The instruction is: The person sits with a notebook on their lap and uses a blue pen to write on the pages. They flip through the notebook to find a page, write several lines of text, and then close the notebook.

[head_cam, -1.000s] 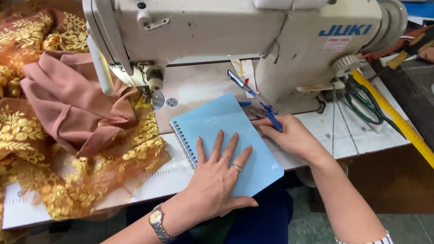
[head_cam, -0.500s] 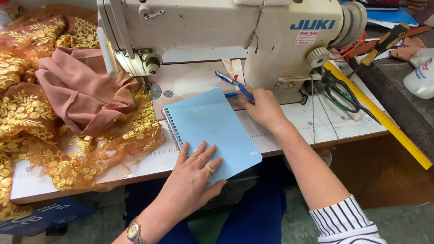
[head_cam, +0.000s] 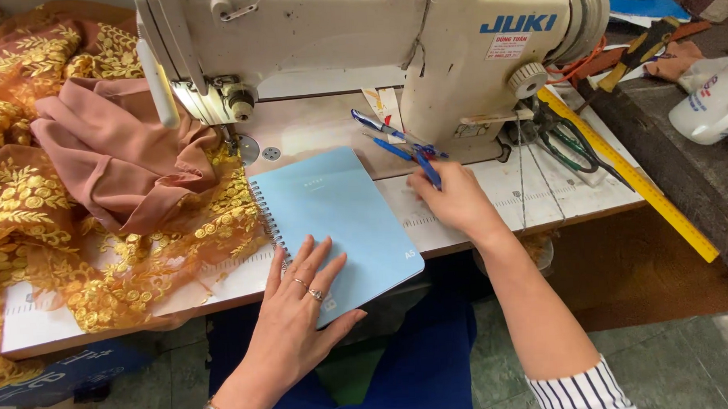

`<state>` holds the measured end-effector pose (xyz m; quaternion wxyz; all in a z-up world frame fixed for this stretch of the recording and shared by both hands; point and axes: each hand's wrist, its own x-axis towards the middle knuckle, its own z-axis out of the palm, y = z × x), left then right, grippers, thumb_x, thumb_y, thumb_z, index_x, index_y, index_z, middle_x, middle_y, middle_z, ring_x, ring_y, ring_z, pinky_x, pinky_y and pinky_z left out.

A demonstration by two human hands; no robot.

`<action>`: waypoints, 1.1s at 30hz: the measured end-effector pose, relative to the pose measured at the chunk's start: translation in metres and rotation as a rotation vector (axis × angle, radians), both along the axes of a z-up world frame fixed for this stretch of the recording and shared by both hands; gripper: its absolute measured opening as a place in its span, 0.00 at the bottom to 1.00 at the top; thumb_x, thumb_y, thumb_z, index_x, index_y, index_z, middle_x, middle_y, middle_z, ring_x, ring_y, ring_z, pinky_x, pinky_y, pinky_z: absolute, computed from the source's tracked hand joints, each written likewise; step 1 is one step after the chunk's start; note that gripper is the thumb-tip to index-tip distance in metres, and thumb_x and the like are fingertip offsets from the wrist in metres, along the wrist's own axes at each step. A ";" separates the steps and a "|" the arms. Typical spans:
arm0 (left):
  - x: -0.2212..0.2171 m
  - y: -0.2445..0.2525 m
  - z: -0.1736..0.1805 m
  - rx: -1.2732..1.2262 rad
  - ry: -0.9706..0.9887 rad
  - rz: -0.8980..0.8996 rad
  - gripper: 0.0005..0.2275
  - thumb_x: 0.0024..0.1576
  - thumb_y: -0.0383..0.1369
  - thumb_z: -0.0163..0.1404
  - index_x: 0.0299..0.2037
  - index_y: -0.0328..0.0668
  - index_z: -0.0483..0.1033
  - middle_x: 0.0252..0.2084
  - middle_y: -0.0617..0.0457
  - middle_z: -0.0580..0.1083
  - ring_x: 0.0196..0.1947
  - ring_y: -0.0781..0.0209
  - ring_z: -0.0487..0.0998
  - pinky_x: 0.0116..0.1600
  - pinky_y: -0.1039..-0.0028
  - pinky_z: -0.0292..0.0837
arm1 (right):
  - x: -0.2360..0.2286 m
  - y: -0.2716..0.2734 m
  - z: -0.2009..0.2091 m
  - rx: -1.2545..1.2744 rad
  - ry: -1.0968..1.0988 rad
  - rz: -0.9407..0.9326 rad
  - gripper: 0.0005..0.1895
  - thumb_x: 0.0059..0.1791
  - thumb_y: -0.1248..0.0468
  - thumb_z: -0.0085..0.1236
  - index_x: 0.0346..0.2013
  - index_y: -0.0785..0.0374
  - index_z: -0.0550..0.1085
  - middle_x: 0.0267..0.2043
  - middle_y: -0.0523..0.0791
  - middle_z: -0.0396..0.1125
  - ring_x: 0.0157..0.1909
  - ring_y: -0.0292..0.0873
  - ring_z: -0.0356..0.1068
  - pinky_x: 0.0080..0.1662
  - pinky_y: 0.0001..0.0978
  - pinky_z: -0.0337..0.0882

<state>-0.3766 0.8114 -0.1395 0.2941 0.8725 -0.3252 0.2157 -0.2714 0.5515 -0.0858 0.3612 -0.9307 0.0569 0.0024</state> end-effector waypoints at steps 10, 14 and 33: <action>0.017 -0.016 -0.008 0.041 0.093 0.001 0.35 0.49 0.50 0.58 0.64 0.45 0.58 0.68 0.44 0.57 0.71 0.42 0.50 0.69 0.41 0.34 | -0.085 -0.012 0.018 0.311 0.282 0.029 0.19 0.44 0.60 0.56 0.48 0.59 0.79 0.44 0.41 0.76 0.47 0.32 0.71 0.50 0.24 0.67; 0.015 -0.019 -0.005 0.040 0.071 0.033 0.34 0.50 0.50 0.56 0.63 0.45 0.59 0.68 0.46 0.59 0.71 0.44 0.51 0.68 0.40 0.37 | -0.090 -0.015 0.013 0.423 0.290 -0.025 0.17 0.44 0.65 0.59 0.48 0.57 0.80 0.30 0.40 0.60 0.21 0.30 0.44 0.34 0.18 0.49; 0.016 -0.020 -0.004 0.024 0.071 0.037 0.33 0.49 0.50 0.56 0.63 0.45 0.60 0.67 0.47 0.60 0.70 0.43 0.54 0.69 0.39 0.37 | -0.086 -0.021 -0.009 0.662 0.286 -0.042 0.17 0.44 0.69 0.58 0.48 0.63 0.78 0.28 0.39 0.62 0.16 0.28 0.40 0.21 0.21 0.36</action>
